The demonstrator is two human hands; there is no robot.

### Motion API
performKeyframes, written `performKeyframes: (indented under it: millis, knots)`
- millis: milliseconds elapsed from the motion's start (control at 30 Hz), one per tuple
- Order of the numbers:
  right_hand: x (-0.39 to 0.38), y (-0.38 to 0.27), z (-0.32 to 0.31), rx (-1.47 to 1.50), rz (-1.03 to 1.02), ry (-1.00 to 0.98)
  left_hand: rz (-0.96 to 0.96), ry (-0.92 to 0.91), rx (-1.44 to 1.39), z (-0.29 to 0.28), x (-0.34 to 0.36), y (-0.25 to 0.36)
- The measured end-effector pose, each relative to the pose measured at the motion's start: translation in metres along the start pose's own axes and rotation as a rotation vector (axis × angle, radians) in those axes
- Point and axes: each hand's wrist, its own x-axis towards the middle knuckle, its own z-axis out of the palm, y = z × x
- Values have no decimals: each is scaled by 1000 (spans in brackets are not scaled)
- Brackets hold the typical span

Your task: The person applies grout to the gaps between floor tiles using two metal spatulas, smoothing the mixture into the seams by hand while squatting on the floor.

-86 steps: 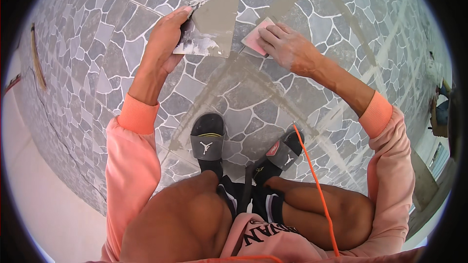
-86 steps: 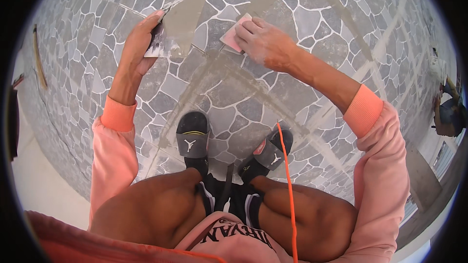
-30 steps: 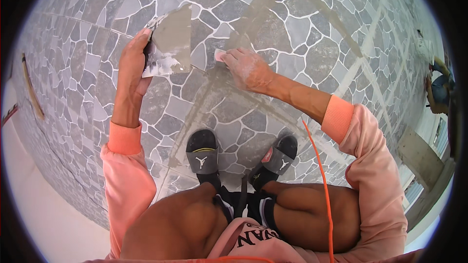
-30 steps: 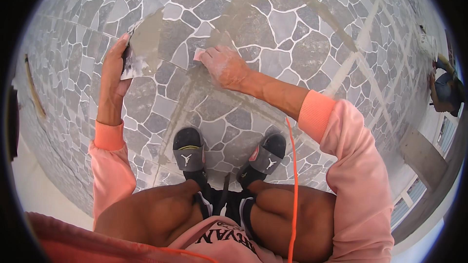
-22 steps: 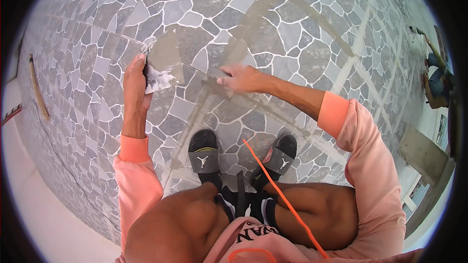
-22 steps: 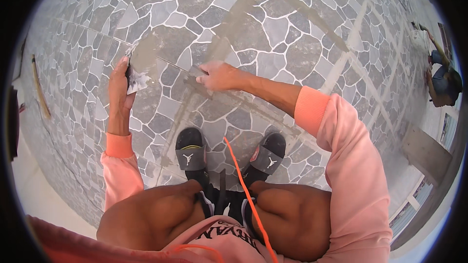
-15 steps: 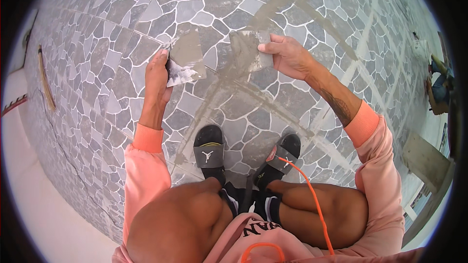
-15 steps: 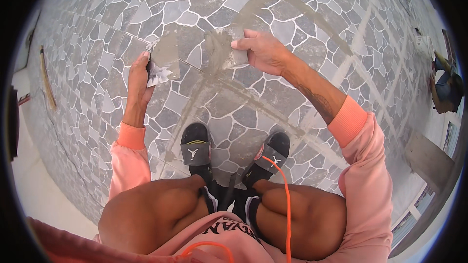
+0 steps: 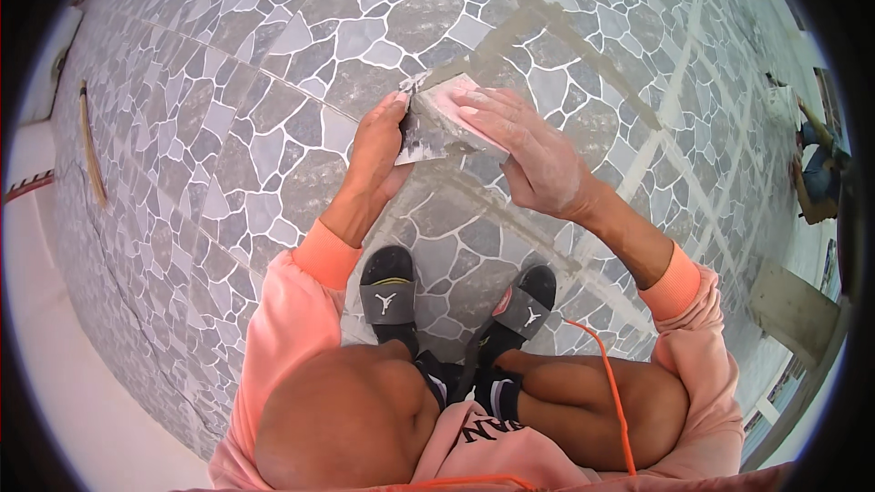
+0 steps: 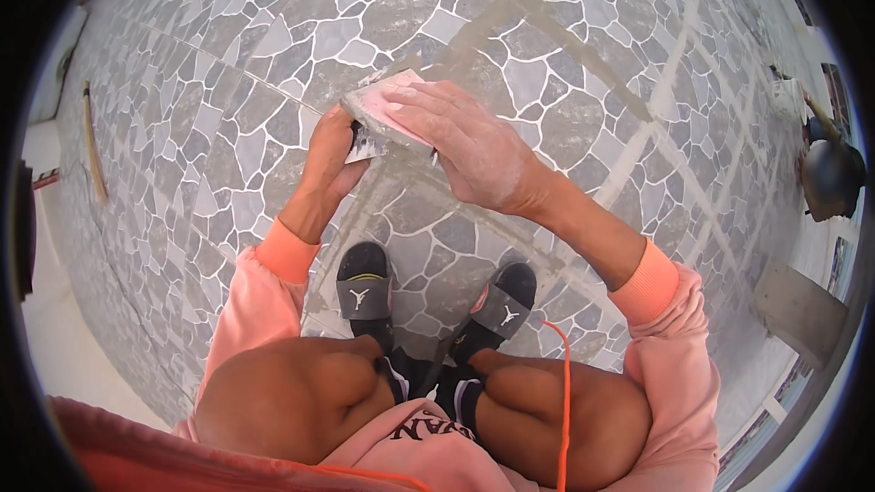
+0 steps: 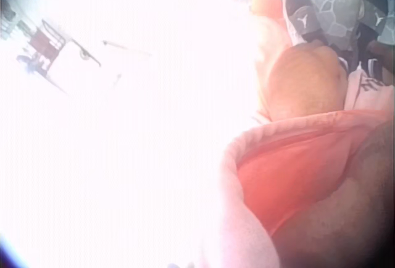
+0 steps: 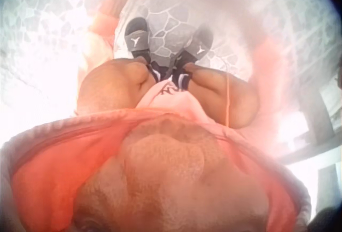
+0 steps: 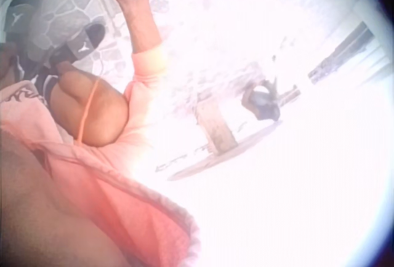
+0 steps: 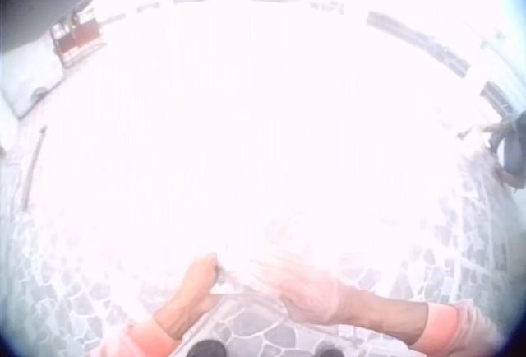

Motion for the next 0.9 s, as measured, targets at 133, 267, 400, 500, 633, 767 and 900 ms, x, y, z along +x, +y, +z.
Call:
performKeyframes:
  millis: [133, 267, 400, 500, 633, 767, 900]
  knots:
    - [-9, 2, 6, -75, -62, -136, 73, -34, -5, -16, 2, -2]
    - [-31, 28, 1, -140, 16, -234, 105, 36, 54, -25, 7, -4]
    - [-52, 84, -3, -276, 100, -327, 173, 116, 161, -28, 11, 14]
    - [-57, 146, -1, -339, 155, -334, 199, 65, 193, -21, 14, 24]
    - [-33, 186, 21, -374, 29, -324, 220, 103, 190, -28, 15, 32]
    - [-45, 198, 20, -426, -9, -539, 211, 153, 175, -33, 14, 34]
    - [-14, 187, 9, -392, 58, -687, 221, 197, 209, -52, 9, 39]
